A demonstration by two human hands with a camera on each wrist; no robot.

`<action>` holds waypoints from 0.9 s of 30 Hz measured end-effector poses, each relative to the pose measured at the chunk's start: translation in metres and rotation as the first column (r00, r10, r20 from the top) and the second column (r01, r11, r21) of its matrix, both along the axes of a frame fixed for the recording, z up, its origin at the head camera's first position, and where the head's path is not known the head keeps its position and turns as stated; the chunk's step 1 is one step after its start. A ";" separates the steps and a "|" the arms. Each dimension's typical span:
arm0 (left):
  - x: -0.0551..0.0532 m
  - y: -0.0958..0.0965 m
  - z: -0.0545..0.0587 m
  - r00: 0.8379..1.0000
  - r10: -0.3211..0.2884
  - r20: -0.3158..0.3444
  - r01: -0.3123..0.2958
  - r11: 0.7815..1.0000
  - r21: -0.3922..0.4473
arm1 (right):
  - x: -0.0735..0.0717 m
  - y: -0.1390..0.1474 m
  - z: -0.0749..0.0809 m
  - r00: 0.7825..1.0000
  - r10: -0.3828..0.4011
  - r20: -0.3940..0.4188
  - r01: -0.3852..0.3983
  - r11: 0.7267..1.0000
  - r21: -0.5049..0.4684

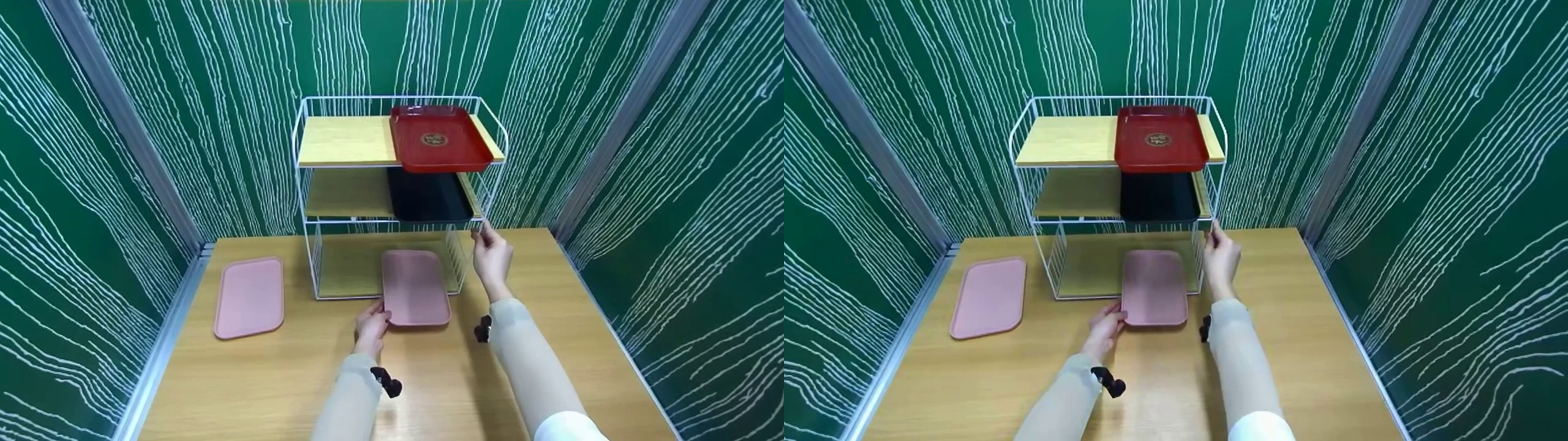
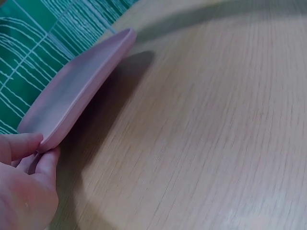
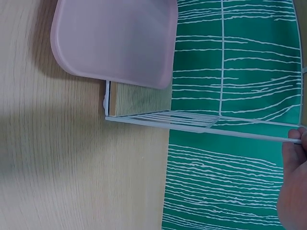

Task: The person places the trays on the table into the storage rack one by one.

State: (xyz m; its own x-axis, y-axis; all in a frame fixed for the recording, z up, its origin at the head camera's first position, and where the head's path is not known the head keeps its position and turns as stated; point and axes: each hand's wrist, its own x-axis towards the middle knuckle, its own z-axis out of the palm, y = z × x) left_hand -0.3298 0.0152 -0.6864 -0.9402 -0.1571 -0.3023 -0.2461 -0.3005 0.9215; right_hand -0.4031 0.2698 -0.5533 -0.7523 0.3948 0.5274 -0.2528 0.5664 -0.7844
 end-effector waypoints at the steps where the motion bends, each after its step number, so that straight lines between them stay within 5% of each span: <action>1: -0.001 0.001 0.000 1.000 -0.002 -0.002 0.002 1.000 -0.014 | 0.000 0.000 0.000 1.000 0.003 0.002 -0.003 1.000 -0.007; 14: -0.012 0.008 -0.002 0.999 -0.048 0.022 0.052 0.980 -0.193 | 0.003 0.000 0.000 1.000 0.002 0.018 -0.003 1.000 0.009; 20: -0.004 0.008 -0.002 0.993 -0.095 -0.063 0.077 0.967 -0.242 | 0.003 -0.003 -0.002 0.999 0.014 0.039 -0.014 1.000 -0.001; 23: 0.003 0.006 -0.004 0.986 -0.137 -0.091 0.093 0.920 -0.381 | 0.002 -0.003 -0.001 0.999 0.014 0.043 -0.014 1.000 -0.005; 27: 0.013 0.002 -0.007 0.984 -0.158 -0.083 0.073 0.780 -0.622 | 0.000 -0.001 0.001 0.999 0.004 0.046 -0.003 1.000 -0.015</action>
State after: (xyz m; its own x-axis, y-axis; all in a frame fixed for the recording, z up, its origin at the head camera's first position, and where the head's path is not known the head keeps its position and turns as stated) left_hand -0.3166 0.0172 -0.6937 -0.9857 -0.1573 -0.0598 -0.1140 0.3627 0.9249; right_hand -0.4026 0.2683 -0.5525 -0.7769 0.3998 0.4864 -0.2182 0.5537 -0.8036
